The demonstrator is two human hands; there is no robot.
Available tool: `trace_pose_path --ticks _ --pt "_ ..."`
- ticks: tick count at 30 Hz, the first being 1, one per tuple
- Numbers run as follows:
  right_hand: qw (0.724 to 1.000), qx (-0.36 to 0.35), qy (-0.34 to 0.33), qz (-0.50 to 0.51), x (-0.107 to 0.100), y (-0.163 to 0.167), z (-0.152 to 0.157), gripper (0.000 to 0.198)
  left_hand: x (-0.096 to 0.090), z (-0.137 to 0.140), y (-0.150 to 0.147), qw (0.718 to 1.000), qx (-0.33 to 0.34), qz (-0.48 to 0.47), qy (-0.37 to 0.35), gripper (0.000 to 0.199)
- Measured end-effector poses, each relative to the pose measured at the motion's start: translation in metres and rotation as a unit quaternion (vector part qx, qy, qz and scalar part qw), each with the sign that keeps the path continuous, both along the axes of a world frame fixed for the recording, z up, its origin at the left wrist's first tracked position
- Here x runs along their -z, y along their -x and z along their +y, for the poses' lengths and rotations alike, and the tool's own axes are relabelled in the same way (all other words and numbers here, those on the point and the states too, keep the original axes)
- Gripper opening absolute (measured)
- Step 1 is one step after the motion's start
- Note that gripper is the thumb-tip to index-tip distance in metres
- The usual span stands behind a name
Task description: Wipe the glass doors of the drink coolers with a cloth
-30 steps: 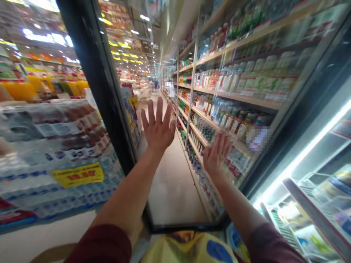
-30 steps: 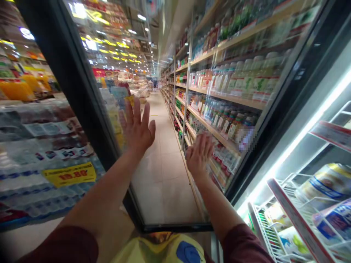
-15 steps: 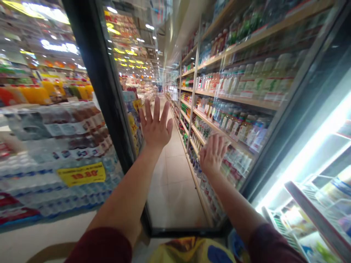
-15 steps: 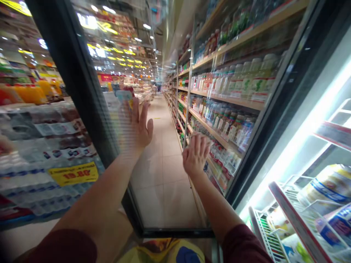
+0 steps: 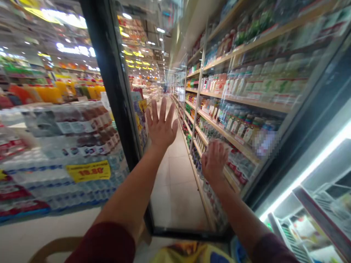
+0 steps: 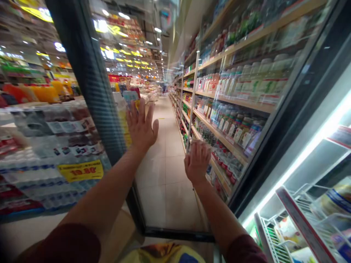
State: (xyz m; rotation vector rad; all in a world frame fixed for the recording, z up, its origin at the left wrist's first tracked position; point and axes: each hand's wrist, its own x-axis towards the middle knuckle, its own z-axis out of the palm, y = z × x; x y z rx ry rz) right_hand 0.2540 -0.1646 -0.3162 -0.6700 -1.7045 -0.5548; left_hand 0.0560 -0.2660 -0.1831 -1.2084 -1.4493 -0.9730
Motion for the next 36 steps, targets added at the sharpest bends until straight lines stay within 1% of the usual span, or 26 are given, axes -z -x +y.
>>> trace_pose_path --ticks 1,2,3,4,6,8,9,10,11,13,15,16,17,18,19,21,23,25,27,29,31,34,36 --pt "0.999 -0.017 -0.01 -0.037 0.01 0.007 -0.006 0.062 0.0 0.0 0.0 1.0 0.005 -0.002 0.003 0.057" --pt "0.996 -0.04 -0.021 -0.076 0.015 0.014 -0.012 0.059 -0.001 0.0 0.0 1.0 0.011 -0.003 0.007 0.057" --pt "0.992 -0.061 -0.03 -0.109 0.013 0.021 -0.015 0.057 -0.001 0.0 0.001 1.0 0.015 -0.005 0.009 0.057" --pt "0.988 -0.076 -0.036 -0.13 0.005 0.025 -0.017 0.056 -0.001 0.001 0.001 1.0 0.019 -0.007 0.01 0.057" --pt "0.988 -0.074 -0.039 -0.126 -0.025 0.026 -0.012 0.056 -0.001 0.001 0.002 1.0 0.023 -0.014 0.009 0.057" --pt "0.996 -0.04 -0.026 -0.071 -0.058 0.017 -0.001 0.057 -0.001 0.002 0.002 0.999 0.028 -0.021 0.007 0.057" --pt "0.999 -0.021 -0.014 -0.033 -0.07 0.011 0.004 0.057 0.0 0.002 0.002 0.999 0.029 -0.024 0.008 0.057" --pt "1.0 -0.006 -0.003 0.006 -0.077 0.006 0.009 0.058 0.0 0.002 0.002 0.999 0.03 -0.025 0.007 0.056" --pt "0.999 0.008 0.006 0.043 -0.079 0.002 0.011 0.059 0.0 0.003 0.002 0.999 0.029 -0.026 0.006 0.055" --pt "0.996 0.025 0.016 0.085 -0.069 0.004 0.009 0.062 0.001 0.003 0.003 1.0 0.024 -0.02 0.003 0.053" --pt "0.998 0.022 0.007 0.065 -0.054 0.017 -0.001 0.065 0.001 0.003 0.003 1.0 0.014 -0.008 -0.003 0.053" --pt "0.999 0.014 -0.004 0.033 -0.051 0.025 -0.007 0.065 0.001 0.003 0.004 1.0 0.009 -0.001 -0.006 0.054" --pt "1.0 0.002 -0.016 -0.006 -0.053 0.034 -0.012 0.064 0.001 0.004 0.004 1.0 0.005 0.005 -0.008 0.054" --pt "0.999 -0.01 -0.027 -0.043 -0.062 0.04 -0.016 0.062 0.001 0.004 0.004 1.0 0.003 0.009 -0.009 0.054" --pt "0.997 -0.017 -0.035 -0.072 -0.078 0.044 -0.017 0.06 0.001 0.004 0.005 1.0 0.004 0.007 -0.007 0.054" --pt "0.995 -0.017 -0.038 -0.091 -0.123 0.043 -0.012 0.057 0.001 0.004 0.005 1.0 0.016 -0.007 0.004 0.053" --pt "0.998 0.0 -0.034 -0.052 -0.173 0.033 0.0 0.058 0.001 0.005 0.006 0.999 0.029 -0.025 0.016 0.053" --pt "1.0 0.022 -0.019 0.005 -0.211 0.022 0.011 0.06 0.001 0.006 0.007 0.999 0.031 -0.029 0.019 0.053" --pt "0.998 0.044 -0.004 0.044 -0.235 0.018 0.014 0.061 0.002 0.006 0.007 0.999 0.026 -0.019 0.008 0.053" --pt "0.998 0.055 0.006 0.041 -0.251 0.024 0.009 0.061 0.003 0.007 0.008 1.0 0.024 -0.006 -0.002 0.055" --pt "0.999 0.049 0.003 -0.004 -0.266 0.033 -0.001 0.06 0.003 0.007 0.008 1.0 0.024 0.002 -0.009 0.056" --pt "0.996 0.029 -0.032 -0.081 -0.296 0.041 -0.012 0.059 0.004 0.008 0.009 1.0 0.024 0.003 -0.01 0.057" --pt "0.996 0.027 -0.046 -0.073 -0.314 0.037 -0.009 0.059 0.004 0.007 0.009 1.0 0.024 0.0 -0.006 0.058"
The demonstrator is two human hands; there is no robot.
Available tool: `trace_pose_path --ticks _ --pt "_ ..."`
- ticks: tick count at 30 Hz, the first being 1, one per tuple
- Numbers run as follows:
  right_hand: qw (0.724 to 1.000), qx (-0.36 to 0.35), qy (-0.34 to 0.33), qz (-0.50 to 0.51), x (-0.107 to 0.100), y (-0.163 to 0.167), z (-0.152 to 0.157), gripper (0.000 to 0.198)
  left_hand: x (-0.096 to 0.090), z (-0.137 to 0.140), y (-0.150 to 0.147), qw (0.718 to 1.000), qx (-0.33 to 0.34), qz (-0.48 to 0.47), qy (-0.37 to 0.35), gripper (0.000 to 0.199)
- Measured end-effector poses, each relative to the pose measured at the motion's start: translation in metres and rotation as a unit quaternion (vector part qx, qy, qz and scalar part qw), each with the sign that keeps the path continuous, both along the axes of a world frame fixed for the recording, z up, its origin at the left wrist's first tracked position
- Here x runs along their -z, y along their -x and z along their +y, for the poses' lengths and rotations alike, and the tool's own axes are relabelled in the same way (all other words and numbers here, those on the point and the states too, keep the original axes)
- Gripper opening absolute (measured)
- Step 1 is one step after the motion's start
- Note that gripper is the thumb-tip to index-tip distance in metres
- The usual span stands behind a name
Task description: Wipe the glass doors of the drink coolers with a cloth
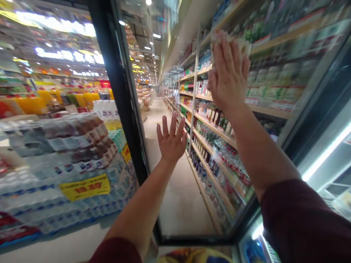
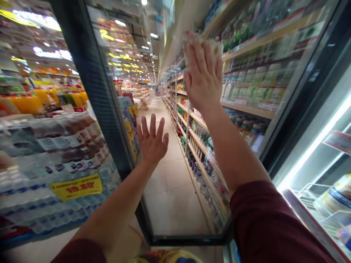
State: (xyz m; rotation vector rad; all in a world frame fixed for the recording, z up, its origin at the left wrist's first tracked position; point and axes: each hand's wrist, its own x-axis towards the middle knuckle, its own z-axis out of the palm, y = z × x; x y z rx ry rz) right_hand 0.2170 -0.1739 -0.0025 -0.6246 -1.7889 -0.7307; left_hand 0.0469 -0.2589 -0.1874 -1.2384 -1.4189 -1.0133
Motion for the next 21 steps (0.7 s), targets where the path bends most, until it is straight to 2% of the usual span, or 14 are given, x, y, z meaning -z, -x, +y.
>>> trace_pose_path --ticks 3,5,7,11,18,21 --pt "0.992 0.023 0.034 0.117 -0.011 -0.02 0.019 0.06 0.0 -0.002 -0.001 1.0 -0.005 0.008 0.001 0.059" --pt "0.978 0.041 0.063 0.196 -0.006 -0.038 0.036 0.058 0.0 -0.003 -0.001 1.0 -0.013 0.021 -0.006 0.06" --pt "0.965 0.049 0.072 0.247 0.007 -0.056 0.054 0.059 0.0 -0.004 -0.002 0.999 -0.017 0.028 -0.013 0.06" --pt "0.952 0.045 0.077 0.294 0.052 -0.08 0.074 0.061 0.0 -0.005 -0.004 1.0 0.005 0.012 -0.01 0.057" --pt "0.942 0.019 0.077 0.327 0.154 -0.091 0.074 0.061 0.0 -0.007 -0.007 1.0 0.025 -0.004 0.001 0.058" --pt "0.943 0.023 0.079 0.322 0.186 -0.1 0.077 0.061 0.0 -0.008 -0.008 1.0 0.029 -0.006 0.007 0.059"
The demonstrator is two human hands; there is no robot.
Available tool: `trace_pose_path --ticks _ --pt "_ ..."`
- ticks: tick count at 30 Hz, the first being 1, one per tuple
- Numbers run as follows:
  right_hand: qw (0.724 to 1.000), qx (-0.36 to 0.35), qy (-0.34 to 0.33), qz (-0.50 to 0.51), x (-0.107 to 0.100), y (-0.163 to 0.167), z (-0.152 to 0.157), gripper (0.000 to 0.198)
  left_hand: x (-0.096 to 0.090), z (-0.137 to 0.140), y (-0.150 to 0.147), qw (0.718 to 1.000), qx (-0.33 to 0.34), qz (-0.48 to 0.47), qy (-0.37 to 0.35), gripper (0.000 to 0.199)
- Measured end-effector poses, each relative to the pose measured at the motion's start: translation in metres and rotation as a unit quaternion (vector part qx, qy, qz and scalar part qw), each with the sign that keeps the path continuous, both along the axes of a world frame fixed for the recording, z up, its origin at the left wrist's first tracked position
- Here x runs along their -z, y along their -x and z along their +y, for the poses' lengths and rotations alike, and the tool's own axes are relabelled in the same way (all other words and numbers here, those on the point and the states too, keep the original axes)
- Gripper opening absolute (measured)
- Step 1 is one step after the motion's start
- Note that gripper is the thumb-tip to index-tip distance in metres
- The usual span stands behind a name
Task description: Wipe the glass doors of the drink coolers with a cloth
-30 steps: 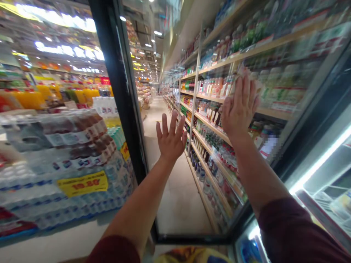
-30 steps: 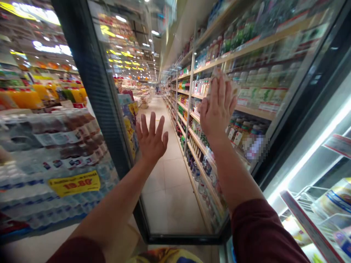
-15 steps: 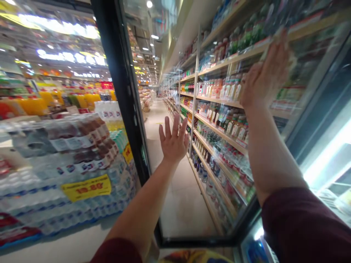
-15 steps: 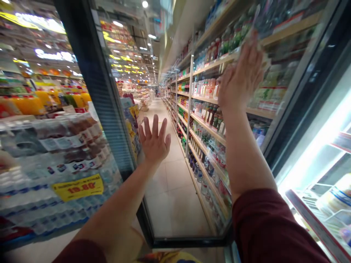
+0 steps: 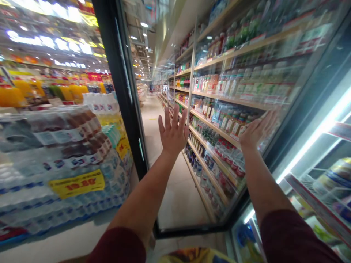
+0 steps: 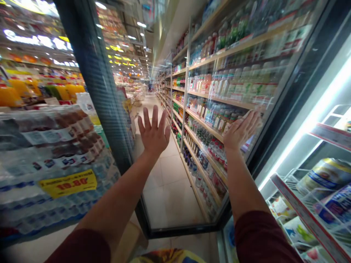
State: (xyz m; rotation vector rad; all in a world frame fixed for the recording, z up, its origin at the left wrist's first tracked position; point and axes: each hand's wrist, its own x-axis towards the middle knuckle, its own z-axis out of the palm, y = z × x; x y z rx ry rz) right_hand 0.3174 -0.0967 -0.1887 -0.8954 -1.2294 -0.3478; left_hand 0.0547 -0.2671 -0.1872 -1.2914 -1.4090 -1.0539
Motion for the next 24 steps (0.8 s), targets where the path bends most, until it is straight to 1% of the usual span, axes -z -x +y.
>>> trace_pose_path --ticks 2,4,6,8,9,11,12,14,15,17,19,21,24 --pt "1.0 0.0 0.002 0.0 0.012 -0.006 0.003 0.063 0.0 -0.001 -0.002 1.0 0.003 -0.006 0.001 0.058" --pt "1.0 0.001 0.005 0.016 0.015 -0.005 0.002 0.063 0.0 -0.002 -0.004 1.0 0.004 -0.011 -0.002 0.058" --pt "0.999 0.003 0.006 0.043 0.013 0.013 -0.009 0.063 0.0 -0.003 -0.006 1.0 0.003 -0.01 -0.006 0.058" --pt "0.999 0.003 0.002 0.046 0.011 0.048 -0.031 0.062 0.0 -0.005 -0.007 1.0 0.002 -0.007 -0.009 0.058" --pt "1.0 -0.004 -0.002 0.022 0.012 0.069 -0.047 0.063 0.0 -0.005 -0.008 1.0 0.001 -0.004 -0.011 0.058" --pt "0.996 -0.025 0.0 -0.085 0.017 0.112 -0.079 0.062 0.0 -0.007 -0.007 1.0 -0.004 -0.001 -0.012 0.058" --pt "0.99 -0.038 -0.013 -0.135 0.02 0.129 -0.094 0.063 0.0 -0.007 -0.006 1.0 -0.007 0.001 -0.012 0.057" --pt "0.979 -0.055 -0.032 -0.195 0.027 0.149 -0.112 0.062 0.0 -0.008 -0.005 1.0 -0.01 0.008 -0.013 0.057" --pt "0.973 -0.062 -0.04 -0.219 0.029 0.15 -0.115 0.062 0.0 -0.008 -0.004 1.0 -0.009 0.01 -0.012 0.057" --pt "0.963 -0.065 -0.047 -0.257 0.033 0.137 -0.108 0.061 0.0 -0.007 -0.003 1.0 -0.006 0.008 -0.009 0.056" --pt "0.963 -0.052 -0.045 -0.26 0.038 0.108 -0.089 0.06 0.0 -0.007 -0.002 1.0 -0.003 0.002 -0.004 0.056" --pt "0.976 -0.024 -0.033 -0.215 0.048 0.071 -0.063 0.06 -0.001 -0.006 -0.002 1.0 -0.003 -0.002 -0.002 0.056" --pt "0.994 0.004 -0.007 -0.111 0.072 0.019 -0.029 0.062 -0.001 -0.005 -0.003 1.0 -0.021 0.008 -0.012 0.057"
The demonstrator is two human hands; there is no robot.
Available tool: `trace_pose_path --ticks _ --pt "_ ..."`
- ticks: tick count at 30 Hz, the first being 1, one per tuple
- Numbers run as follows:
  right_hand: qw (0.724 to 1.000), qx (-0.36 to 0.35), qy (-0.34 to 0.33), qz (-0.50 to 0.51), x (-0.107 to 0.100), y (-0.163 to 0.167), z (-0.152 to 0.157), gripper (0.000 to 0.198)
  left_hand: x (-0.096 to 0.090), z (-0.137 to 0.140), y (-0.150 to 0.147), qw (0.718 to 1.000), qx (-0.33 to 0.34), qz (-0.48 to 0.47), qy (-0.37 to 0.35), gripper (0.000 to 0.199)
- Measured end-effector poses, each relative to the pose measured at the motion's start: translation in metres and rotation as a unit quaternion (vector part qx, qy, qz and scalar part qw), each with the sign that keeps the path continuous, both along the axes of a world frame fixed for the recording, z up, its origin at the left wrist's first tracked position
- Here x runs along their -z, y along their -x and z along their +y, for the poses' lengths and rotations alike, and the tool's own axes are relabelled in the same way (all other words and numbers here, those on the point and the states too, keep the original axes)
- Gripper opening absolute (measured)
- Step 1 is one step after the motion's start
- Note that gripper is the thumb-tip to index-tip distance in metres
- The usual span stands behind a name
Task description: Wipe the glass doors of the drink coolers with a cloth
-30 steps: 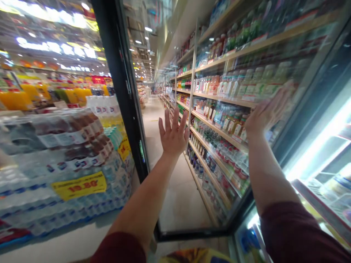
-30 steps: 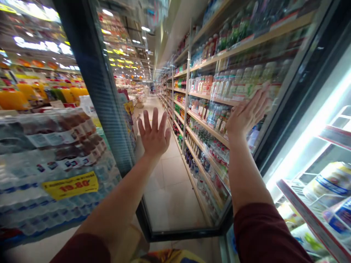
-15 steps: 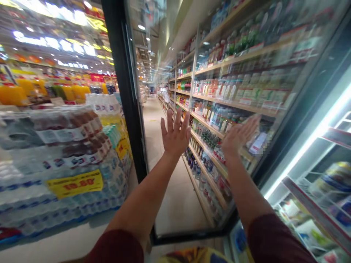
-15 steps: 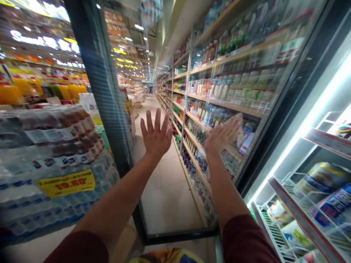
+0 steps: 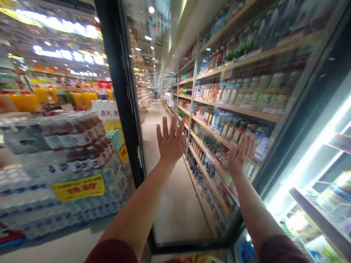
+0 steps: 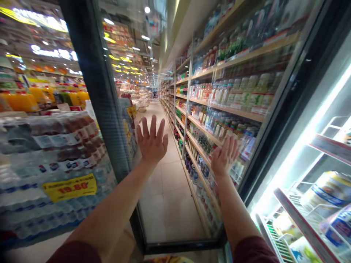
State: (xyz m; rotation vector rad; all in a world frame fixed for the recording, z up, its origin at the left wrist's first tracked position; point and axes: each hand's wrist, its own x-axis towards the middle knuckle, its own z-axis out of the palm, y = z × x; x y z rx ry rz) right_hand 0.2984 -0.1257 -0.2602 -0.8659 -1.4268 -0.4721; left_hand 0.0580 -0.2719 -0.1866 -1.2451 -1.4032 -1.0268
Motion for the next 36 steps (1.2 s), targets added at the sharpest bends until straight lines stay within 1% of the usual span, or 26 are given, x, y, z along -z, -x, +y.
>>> trace_pose_path --ticks 2,3,4,6,8,9,12,14,15,17,19,20,21,22,23,24,26,28,29,31,32,34,36 --pt "0.998 0.012 0.016 0.067 0.013 -0.019 0.013 0.062 0.0 0.001 -0.001 1.0 -0.02 0.011 -0.007 0.058" --pt "0.995 0.018 0.023 0.095 0.016 -0.022 0.015 0.062 0.001 0.001 -0.001 0.999 -0.028 0.015 -0.009 0.059" --pt "0.992 0.023 0.028 0.118 0.017 -0.02 0.014 0.063 0.001 0.001 -0.001 0.999 -0.032 0.016 -0.009 0.059" --pt "0.99 0.023 0.042 0.135 0.012 -0.002 0.004 0.063 0.001 0.002 -0.001 0.999 -0.03 0.013 -0.007 0.057" --pt "0.993 0.009 0.053 0.107 0.002 0.027 -0.014 0.062 0.001 0.002 -0.001 1.0 -0.028 0.01 -0.008 0.056" --pt "0.996 -0.004 0.052 0.072 -0.003 0.044 -0.025 0.063 0.001 0.002 -0.001 0.999 -0.03 0.012 -0.01 0.056" --pt "0.997 -0.046 0.008 -0.06 -0.024 0.083 -0.051 0.064 0.001 0.002 -0.001 0.999 -0.041 0.025 -0.015 0.057" --pt "0.989 -0.062 -0.027 -0.13 -0.049 0.095 -0.06 0.062 0.001 0.002 -0.001 0.998 -0.043 0.031 -0.015 0.058" --pt "0.985 -0.066 -0.039 -0.155 -0.067 0.095 -0.06 0.06 0.001 0.003 0.0 0.998 -0.042 0.032 -0.016 0.058" --pt "0.977 -0.075 -0.06 -0.188 -0.111 0.087 -0.055 0.058 0.001 0.004 0.001 0.999 -0.041 0.032 -0.013 0.058" --pt "0.978 -0.07 -0.047 -0.19 -0.156 0.069 -0.044 0.058 0.001 0.004 0.002 0.999 -0.039 0.031 -0.008 0.058" --pt "0.981 -0.063 -0.032 -0.183 -0.175 0.058 -0.036 0.059 0.001 0.005 0.003 0.999 -0.037 0.03 -0.005 0.058" --pt "0.985 -0.05 -0.018 -0.162 -0.189 0.045 -0.027 0.059 0.001 0.005 0.003 0.999 -0.035 0.027 -0.002 0.058" --pt "0.991 -0.034 -0.009 -0.133 -0.198 0.031 -0.018 0.06 0.001 0.005 0.003 0.999 -0.035 0.026 -0.001 0.058" --pt "0.995 -0.019 0.001 -0.102 -0.201 0.017 -0.008 0.061 0.001 0.005 0.002 0.999 -0.037 0.025 -0.003 0.058" --pt "0.997 -0.007 0.012 -0.069 -0.2 0.003 0.002 0.061 0.001 0.005 0.002 0.999 -0.039 0.026 -0.006 0.058" --pt "1.0 -0.001 0.031 -0.002 -0.191 -0.02 0.022 0.064 0.001 0.005 0.0 0.998 -0.044 0.031 -0.012 0.059" --pt "0.997 -0.012 0.049 0.067 -0.182 -0.032 0.037 0.066 0.001 0.004 -0.002 0.998 -0.044 0.035 -0.016 0.059" --pt "0.993 -0.018 0.057 0.099 -0.181 -0.032 0.041 0.066 0.001 0.004 -0.002 0.998 -0.041 0.034 -0.017 0.058" --pt "0.989 -0.025 0.061 0.13 -0.185 -0.018 0.038 0.064 0.001 0.004 -0.003 0.999 -0.037 0.03 -0.017 0.058" --pt "0.991 -0.027 0.052 0.124 -0.187 -0.004 0.031 0.063 0.001 0.005 -0.002 0.999 -0.035 0.029 -0.016 0.057" --pt "0.997 -0.042 0.009 0.057 -0.189 0.031 0.007 0.061 0.001 0.005 -0.001 0.999 -0.035 0.027 -0.014 0.055" --pt "0.997 -0.065 -0.033 -0.038 -0.182 0.067 -0.022 0.059 0.001 0.006 0.0 0.999 -0.035 0.025 -0.015 0.055"
